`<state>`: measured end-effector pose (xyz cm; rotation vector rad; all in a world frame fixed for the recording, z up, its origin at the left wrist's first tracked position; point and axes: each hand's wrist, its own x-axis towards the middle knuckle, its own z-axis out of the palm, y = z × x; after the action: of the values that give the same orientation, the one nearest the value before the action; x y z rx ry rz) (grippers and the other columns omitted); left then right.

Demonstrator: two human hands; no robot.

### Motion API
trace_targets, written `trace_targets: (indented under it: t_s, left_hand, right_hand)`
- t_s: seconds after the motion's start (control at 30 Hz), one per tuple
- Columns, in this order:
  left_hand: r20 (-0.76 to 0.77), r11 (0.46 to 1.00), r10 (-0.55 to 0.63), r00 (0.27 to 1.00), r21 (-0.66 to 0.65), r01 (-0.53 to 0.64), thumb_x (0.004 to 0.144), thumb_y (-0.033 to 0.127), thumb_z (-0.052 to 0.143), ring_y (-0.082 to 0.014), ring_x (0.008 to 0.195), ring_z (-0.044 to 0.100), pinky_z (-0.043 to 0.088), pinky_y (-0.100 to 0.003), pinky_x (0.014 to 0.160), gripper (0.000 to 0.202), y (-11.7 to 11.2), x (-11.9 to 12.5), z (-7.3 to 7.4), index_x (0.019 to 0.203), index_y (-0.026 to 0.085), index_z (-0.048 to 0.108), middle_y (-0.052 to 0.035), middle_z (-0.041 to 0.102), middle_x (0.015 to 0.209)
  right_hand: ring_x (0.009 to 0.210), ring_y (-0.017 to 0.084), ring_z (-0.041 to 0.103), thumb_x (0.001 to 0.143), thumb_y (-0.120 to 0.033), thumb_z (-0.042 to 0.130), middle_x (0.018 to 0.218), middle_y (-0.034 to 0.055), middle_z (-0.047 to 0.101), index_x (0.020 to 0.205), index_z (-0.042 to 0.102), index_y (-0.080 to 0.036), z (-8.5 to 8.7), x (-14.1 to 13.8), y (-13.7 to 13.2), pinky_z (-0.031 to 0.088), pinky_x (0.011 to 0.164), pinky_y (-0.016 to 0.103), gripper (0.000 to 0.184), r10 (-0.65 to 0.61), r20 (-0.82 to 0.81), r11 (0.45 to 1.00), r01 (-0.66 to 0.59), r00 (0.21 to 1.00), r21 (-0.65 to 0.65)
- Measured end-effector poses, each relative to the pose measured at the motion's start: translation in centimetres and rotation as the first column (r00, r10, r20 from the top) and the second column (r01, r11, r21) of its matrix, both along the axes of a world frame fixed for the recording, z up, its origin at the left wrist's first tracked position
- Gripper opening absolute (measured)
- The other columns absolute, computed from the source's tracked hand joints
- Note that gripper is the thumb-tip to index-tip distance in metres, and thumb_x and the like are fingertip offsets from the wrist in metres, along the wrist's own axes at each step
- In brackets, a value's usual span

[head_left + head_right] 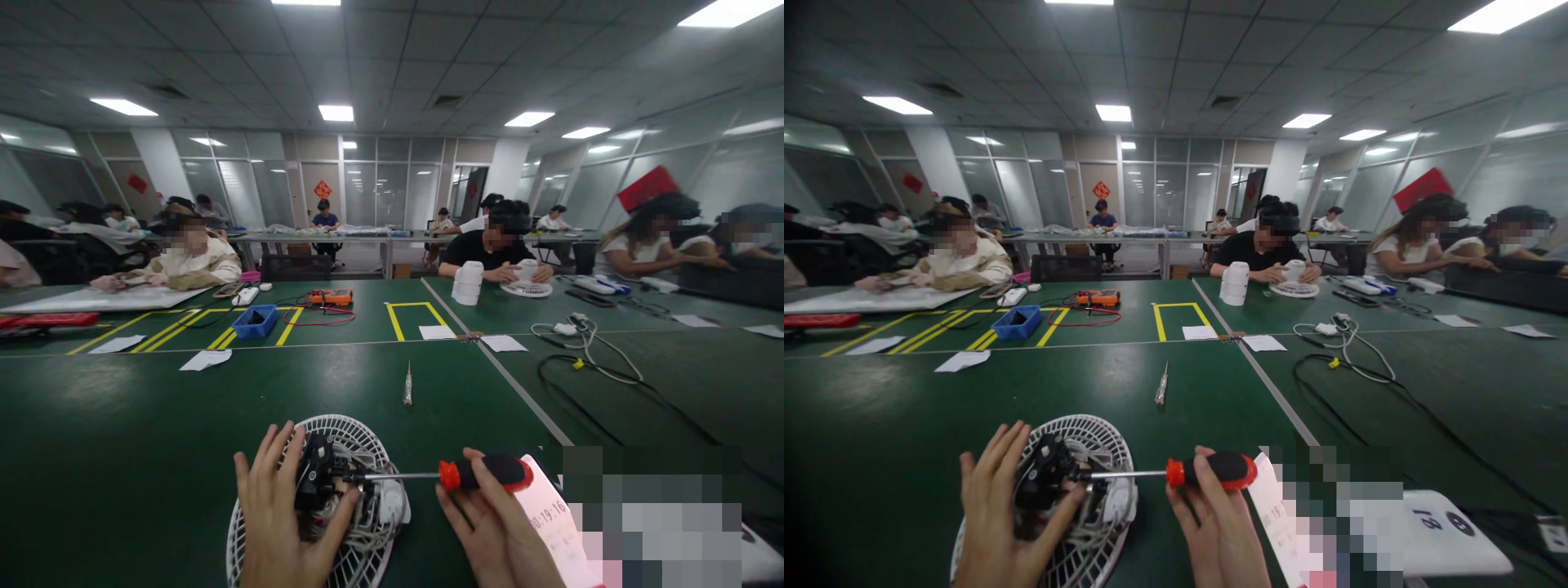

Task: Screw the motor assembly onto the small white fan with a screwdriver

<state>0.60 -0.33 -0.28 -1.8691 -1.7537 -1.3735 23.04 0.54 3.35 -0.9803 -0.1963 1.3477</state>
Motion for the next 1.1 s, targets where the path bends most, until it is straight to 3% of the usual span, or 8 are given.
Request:
trace_targets:
  t_s: [0.13,0.3,0.4,0.53,0.73,0.93,1.0,1.1]
  left_hand:
    - [-0.075,0.996,-0.085,0.994,0.01,0.086,0.089,0.042,0.067,-0.0372,0.154,0.029,0.016,-0.07,0.126,0.076,-0.2,-0.1,0.0,0.156,0.035,0.031,-0.0116,0.036,0.16]
    - [-0.201,0.986,-0.12,0.972,0.086,0.14,0.089,0.023,0.07,-0.0393,0.156,0.024,0.028,-0.072,0.122,0.07,-0.6,-0.2,0.1,0.151,0.039,0.042,-0.0086,0.025,0.168]
    - [-0.301,0.981,-0.126,0.945,0.105,0.164,0.089,0.015,0.069,-0.0396,0.156,0.025,0.033,-0.068,0.122,0.063,-0.8,0.1,0.1,0.145,0.038,0.052,-0.0087,0.028,0.167]
    - [-0.384,0.981,-0.124,0.915,0.091,0.171,0.09,0.014,0.067,-0.0402,0.155,0.028,0.041,-0.065,0.119,0.053,-1.0,0.2,0.1,0.138,0.035,0.06,-0.0111,0.031,0.165]
    - [-0.434,0.974,-0.107,0.894,0.133,0.181,0.089,0.011,0.067,-0.0414,0.153,0.032,0.047,-0.063,0.115,0.05,-0.4,-0.5,-0.2,0.136,0.027,0.061,-0.0159,0.037,0.16]
    - [-0.403,0.975,-0.092,0.911,0.148,0.164,0.089,0.009,0.066,-0.0334,0.142,0.048,0.053,-0.051,0.111,0.046,-0.2,-0.7,-0.4,0.132,0.026,0.063,-0.0149,0.043,0.154]
    - [-0.394,0.975,-0.088,0.915,0.154,0.16,0.09,0.01,0.065,-0.0315,0.138,0.052,0.055,-0.049,0.109,0.043,-0.2,-0.7,-0.4,0.13,0.026,0.064,-0.0144,0.045,0.152]
    - [-0.388,0.978,-0.084,0.918,0.145,0.151,0.091,0.011,0.066,-0.0303,0.133,0.055,0.057,-0.047,0.105,0.038,-0.2,-0.8,0.0,0.126,0.026,0.066,-0.014,0.049,0.148]
  right_hand:
    - [0.085,0.021,0.074,0.061,-0.043,0.097,0.091,0.0049,0.077,0.116,0.07,-0.023,-0.9,0.3,-0.1,0.062,0.071,0.031,0.064,0.083,0.069,0.996,-0.084,0.994,0.008]
    - [0.107,0.024,0.072,0.061,-0.025,0.096,0.106,0.0051,0.077,0.113,0.07,-0.023,0.3,0.5,-0.7,0.059,0.094,0.04,0.058,0.036,0.02,0.995,-0.038,0.999,0.097]
    - [0.107,0.023,0.072,0.061,-0.025,0.095,0.106,0.0047,0.077,0.116,0.069,-0.024,0.8,0.3,-0.9,0.06,0.092,0.038,0.061,0.03,0.009,0.992,-0.03,1.0,0.121]
    - [0.088,0.021,0.074,0.065,-0.038,0.095,0.096,0.0044,0.076,0.123,0.066,-0.025,0.7,0.1,-0.6,0.063,0.073,0.033,0.067,0.022,0.066,0.997,-0.027,0.998,0.078]
    - [0.101,0.026,0.074,0.039,-0.011,0.097,0.107,0.008,0.076,0.113,0.068,-0.02,1.2,0.0,-0.2,0.064,0.084,0.034,0.08,-0.057,-0.074,0.998,0.058,0.996,0.023]
    - [0.084,0.02,0.075,0.057,-0.024,0.095,0.097,0.0035,0.076,0.107,0.069,-0.021,0.6,-0.5,-0.2,0.065,0.072,0.03,0.057,-0.028,-0.095,0.999,0.025,0.995,-0.026]
    - [0.077,0.018,0.074,0.056,-0.02,0.095,0.09,0.0022,0.075,0.111,0.069,-0.021,0.5,-0.5,-0.3,0.064,0.068,0.027,0.062,-0.005,-0.079,0.999,0.002,0.997,-0.038]
    - [0.088,0.021,0.076,0.045,-0.008,0.094,0.094,0.0038,0.076,0.115,0.068,-0.019,0.9,-0.5,-0.4,0.065,0.08,0.032,0.076,-0.032,-0.113,0.999,0.028,0.993,-0.031]
